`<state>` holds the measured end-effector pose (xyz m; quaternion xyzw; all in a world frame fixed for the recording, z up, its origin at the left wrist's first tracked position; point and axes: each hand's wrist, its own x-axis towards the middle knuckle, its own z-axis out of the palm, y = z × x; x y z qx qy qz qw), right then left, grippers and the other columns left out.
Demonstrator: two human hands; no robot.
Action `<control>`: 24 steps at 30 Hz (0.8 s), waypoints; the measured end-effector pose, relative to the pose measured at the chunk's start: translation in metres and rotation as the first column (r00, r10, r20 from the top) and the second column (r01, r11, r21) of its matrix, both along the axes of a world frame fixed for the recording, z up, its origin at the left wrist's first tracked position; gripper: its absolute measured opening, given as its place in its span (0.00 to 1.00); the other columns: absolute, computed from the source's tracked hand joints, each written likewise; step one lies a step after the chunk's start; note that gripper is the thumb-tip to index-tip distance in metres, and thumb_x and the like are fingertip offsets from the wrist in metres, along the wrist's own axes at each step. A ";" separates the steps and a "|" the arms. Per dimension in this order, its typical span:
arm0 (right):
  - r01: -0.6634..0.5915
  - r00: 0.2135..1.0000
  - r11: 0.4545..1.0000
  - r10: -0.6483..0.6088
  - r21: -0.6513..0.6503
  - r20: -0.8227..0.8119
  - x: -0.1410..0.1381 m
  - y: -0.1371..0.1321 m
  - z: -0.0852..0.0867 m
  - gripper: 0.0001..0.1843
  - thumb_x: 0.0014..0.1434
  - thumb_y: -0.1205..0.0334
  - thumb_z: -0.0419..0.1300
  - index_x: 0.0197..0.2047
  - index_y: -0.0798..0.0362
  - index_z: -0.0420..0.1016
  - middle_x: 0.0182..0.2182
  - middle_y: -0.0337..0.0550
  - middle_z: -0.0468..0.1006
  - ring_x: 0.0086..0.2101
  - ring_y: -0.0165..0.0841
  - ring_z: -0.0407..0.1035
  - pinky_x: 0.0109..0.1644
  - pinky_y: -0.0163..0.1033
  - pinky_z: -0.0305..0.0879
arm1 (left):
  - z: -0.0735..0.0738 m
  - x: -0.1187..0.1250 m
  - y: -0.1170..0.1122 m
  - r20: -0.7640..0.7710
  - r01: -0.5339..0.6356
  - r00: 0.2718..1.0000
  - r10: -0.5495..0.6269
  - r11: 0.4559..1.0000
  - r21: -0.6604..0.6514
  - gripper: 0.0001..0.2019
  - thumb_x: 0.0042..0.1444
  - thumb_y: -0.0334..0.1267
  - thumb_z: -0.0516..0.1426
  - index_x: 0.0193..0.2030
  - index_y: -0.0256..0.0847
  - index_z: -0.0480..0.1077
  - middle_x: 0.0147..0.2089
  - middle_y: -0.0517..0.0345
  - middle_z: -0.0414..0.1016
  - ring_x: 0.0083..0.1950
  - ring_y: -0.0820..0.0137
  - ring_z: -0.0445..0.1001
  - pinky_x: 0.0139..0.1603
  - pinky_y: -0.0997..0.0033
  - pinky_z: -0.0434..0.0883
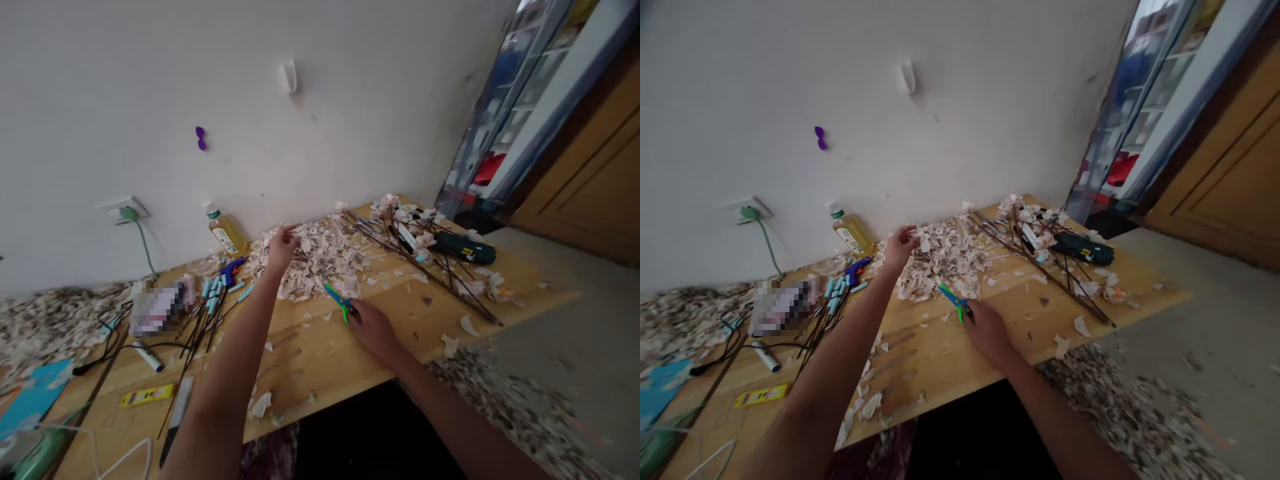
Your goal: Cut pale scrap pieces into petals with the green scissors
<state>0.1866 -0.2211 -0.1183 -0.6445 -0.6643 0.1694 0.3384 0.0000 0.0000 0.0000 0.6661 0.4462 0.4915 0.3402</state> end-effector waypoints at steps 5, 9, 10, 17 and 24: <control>0.018 0.997 1.000 -0.017 0.013 -0.069 0.001 -0.001 -0.002 0.13 0.61 0.61 0.53 0.46 0.51 0.75 0.42 0.51 0.79 0.43 0.43 0.72 0.47 0.44 0.65 | -0.022 0.009 -0.035 0.101 -0.011 0.995 0.008 0.999 0.031 0.24 0.51 0.33 0.60 0.57 0.38 0.70 0.35 0.60 0.71 0.32 0.74 0.68 0.35 0.74 0.68; 0.069 0.956 0.998 -0.063 0.011 -0.287 0.002 -0.001 -0.003 0.14 0.61 0.56 0.55 0.46 0.51 0.76 0.39 0.50 0.81 0.39 0.42 0.74 0.45 0.45 0.68 | -0.068 0.021 -0.085 0.135 0.031 0.991 -0.016 0.993 -0.113 0.19 0.52 0.41 0.62 0.51 0.39 0.72 0.34 0.59 0.72 0.31 0.72 0.68 0.34 0.71 0.67; 0.055 0.931 0.998 -0.050 0.003 -0.361 0.003 -0.001 -0.002 0.14 0.61 0.54 0.55 0.46 0.51 0.76 0.38 0.49 0.81 0.39 0.42 0.75 0.45 0.45 0.69 | -0.080 0.025 -0.097 0.154 0.062 0.987 -0.038 0.986 -0.157 0.18 0.53 0.43 0.62 0.49 0.39 0.72 0.35 0.57 0.74 0.31 0.72 0.69 0.34 0.70 0.68; 0.105 0.770 0.994 -0.092 -0.017 -0.632 0.007 0.000 -0.007 0.27 0.57 0.45 0.63 0.55 0.50 0.73 0.49 0.52 0.80 0.46 0.45 0.76 0.52 0.50 0.72 | -0.114 0.051 -0.152 0.113 0.300 0.954 -0.279 0.911 -0.283 0.11 0.54 0.44 0.62 0.39 0.40 0.75 0.32 0.58 0.76 0.33 0.70 0.70 0.37 0.70 0.67; 0.207 0.735 0.974 -0.219 -0.095 -0.642 0.005 0.000 -0.001 0.30 0.47 0.40 0.69 0.47 0.50 0.79 0.45 0.52 0.82 0.46 0.48 0.77 0.55 0.55 0.72 | -0.113 0.046 -0.157 0.228 0.298 0.945 -0.233 0.902 -0.313 0.08 0.55 0.42 0.60 0.34 0.40 0.74 0.32 0.58 0.74 0.35 0.69 0.69 0.39 0.70 0.65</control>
